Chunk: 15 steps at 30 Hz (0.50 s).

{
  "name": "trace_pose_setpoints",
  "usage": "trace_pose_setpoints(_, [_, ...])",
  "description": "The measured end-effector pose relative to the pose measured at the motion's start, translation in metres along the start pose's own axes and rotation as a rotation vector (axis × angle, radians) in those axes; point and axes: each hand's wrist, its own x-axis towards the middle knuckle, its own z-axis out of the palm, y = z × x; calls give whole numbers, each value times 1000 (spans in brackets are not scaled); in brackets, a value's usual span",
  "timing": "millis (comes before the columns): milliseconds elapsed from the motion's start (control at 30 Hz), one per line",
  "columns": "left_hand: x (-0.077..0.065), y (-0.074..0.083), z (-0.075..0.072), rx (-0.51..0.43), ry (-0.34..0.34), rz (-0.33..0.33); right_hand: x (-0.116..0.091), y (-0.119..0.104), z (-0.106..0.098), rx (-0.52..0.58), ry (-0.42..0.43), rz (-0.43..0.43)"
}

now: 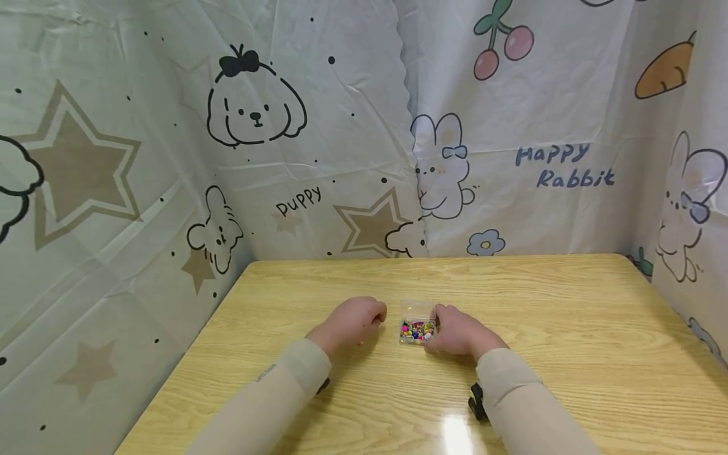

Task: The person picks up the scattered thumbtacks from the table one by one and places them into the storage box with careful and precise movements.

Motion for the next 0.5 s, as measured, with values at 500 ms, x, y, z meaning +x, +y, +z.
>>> trace_pose_setpoints(500, [12, 41, -6, 97, -9, 119, -2, 0, -1, -29, 5, -6])
